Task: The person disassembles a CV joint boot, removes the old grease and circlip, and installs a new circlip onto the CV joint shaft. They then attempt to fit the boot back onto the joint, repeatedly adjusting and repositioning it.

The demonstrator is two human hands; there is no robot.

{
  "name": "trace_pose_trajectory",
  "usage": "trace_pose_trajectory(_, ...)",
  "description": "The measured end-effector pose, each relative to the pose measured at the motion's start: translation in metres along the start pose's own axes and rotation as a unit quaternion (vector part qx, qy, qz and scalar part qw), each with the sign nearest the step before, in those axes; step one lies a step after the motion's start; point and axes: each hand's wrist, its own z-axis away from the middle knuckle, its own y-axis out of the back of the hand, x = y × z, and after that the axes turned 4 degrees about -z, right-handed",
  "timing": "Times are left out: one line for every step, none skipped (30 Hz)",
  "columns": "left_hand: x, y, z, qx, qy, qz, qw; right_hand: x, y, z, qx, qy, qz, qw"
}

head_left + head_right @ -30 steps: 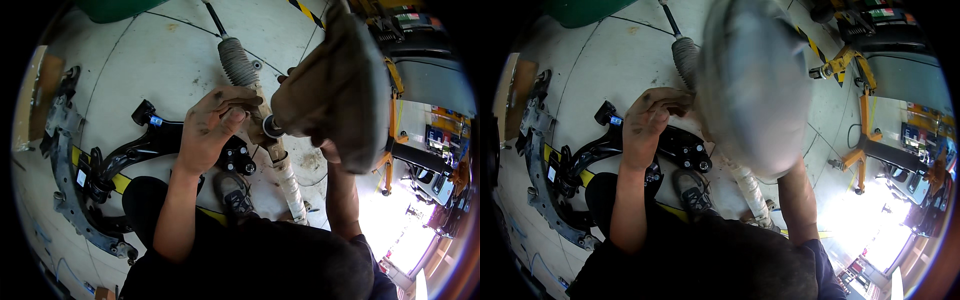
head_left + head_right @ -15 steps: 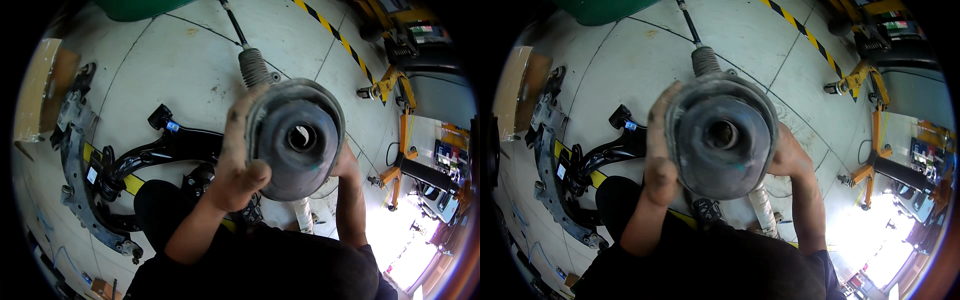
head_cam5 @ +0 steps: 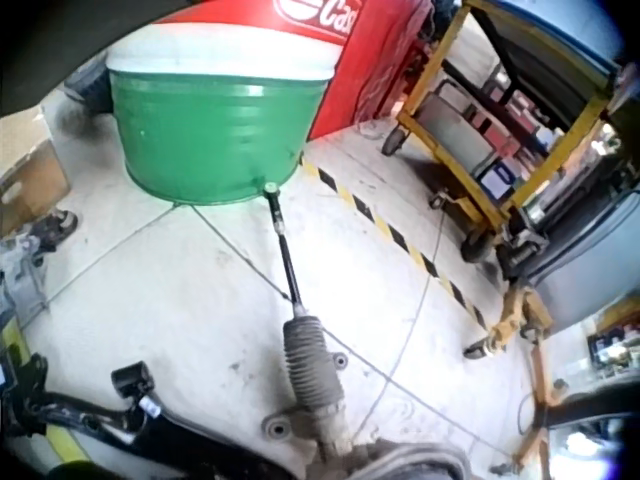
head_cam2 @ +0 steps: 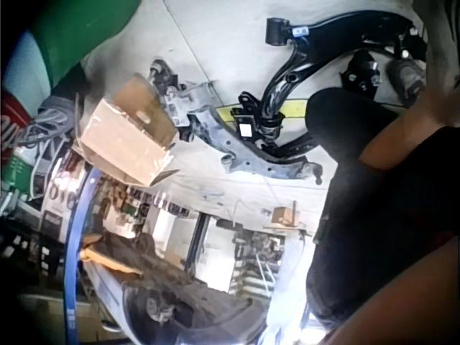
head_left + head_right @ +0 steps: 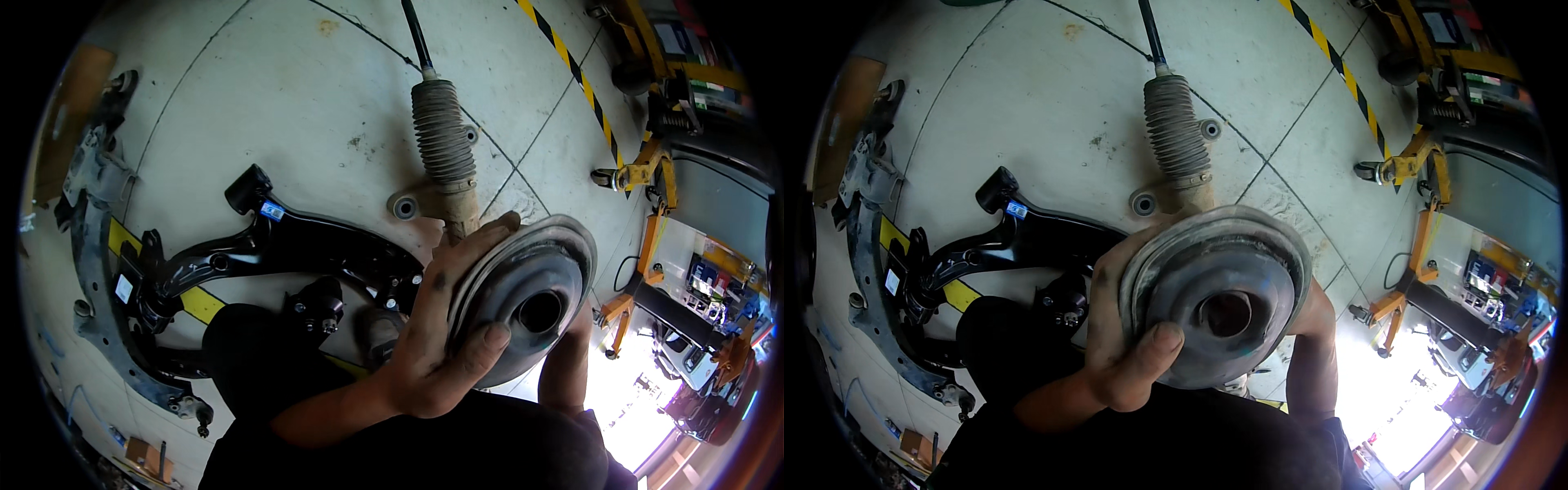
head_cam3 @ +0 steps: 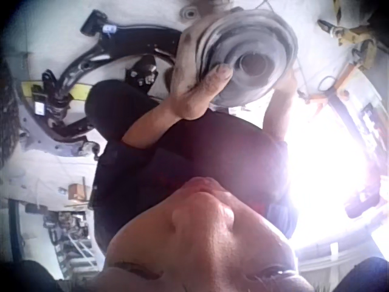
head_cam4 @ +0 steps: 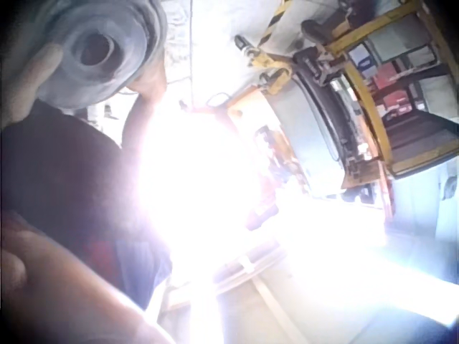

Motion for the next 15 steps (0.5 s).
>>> trace_pose_trajectory(0.000, -0.001, 0.000, 0.004, -0.003, 0.018, 1.000, -0.004, 0.000, 0.000, -0.003, -0.010, -0.006, 1.000)
trace_pose_trajectory(-0.001, -0.002, -0.001, 0.006, -0.004, 0.007, 1.000, -0.007, -0.001, -0.001, -0.005, -0.018, -0.011, 1.000)
trace_pose_trajectory(-0.001, -0.003, -0.001, 0.008, -0.005, -0.007, 1.000, -0.011, -0.002, -0.002, -0.007, -0.025, -0.017, 1.000)
trace_pose_trajectory(-0.001, -0.004, -0.001, 0.000, -0.013, -0.023, 1.000, -0.014, -0.003, -0.002, -0.008, -0.030, -0.020, 0.999)
trace_pose_trajectory(-0.001, -0.004, -0.002, 0.011, -0.008, -0.019, 1.000, -0.018, -0.003, -0.003, -0.009, -0.037, -0.025, 0.999)
trace_pose_trajectory(-0.001, -0.004, -0.002, 0.013, -0.009, -0.017, 1.000, -0.021, -0.004, -0.003, -0.010, -0.042, -0.031, 0.999)
trace_pose_trajectory(-0.001, -0.003, -0.002, 0.003, -0.013, -0.015, 1.000, -0.023, -0.005, -0.003, -0.010, -0.049, -0.035, 0.998)
trace_pose_trajectory(-0.001, -0.003, -0.002, 0.010, -0.010, -0.042, 0.999, -0.025, -0.005, -0.003, -0.015, -0.053, -0.055, 0.997)
trace_pose_trajectory(-0.001, -0.002, -0.003, 0.004, -0.011, -0.069, 0.998, -0.025, -0.007, -0.003, -0.012, -0.054, -0.036, 0.998)
trace_pose_trajectory(-0.001, -0.003, -0.002, 0.004, -0.014, -0.071, 0.997, -0.026, -0.006, -0.004, -0.012, -0.053, -0.033, 0.998)
trace_pose_trajectory(-0.001, -0.003, -0.002, 0.004, -0.017, -0.072, 0.997, -0.025, -0.008, -0.005, -0.015, -0.045, -0.017, 0.999)
trace_pose_trajectory(-0.001, -0.004, -0.002, 0.010, -0.020, -0.048, 0.999, -0.024, -0.008, -0.006, -0.017, -0.025, -0.027, 0.999)
trace_pose_trajectory(-0.001, -0.005, -0.002, 0.011, -0.018, -0.051, 0.998, -0.021, -0.008, -0.008, -0.018, -0.006, -0.037, 0.999)
trace_pose_trajectory(-0.001, -0.006, -0.002, 0.013, -0.016, -0.054, 0.998, -0.019, -0.007, -0.009, -0.027, 0.005, -0.033, 0.999)
trace_pose_trajectory(-0.001, -0.007, -0.002, 0.009, -0.008, -0.084, 0.996, -0.017, -0.006, -0.009, -0.031, 0.018, -0.023, 0.999)
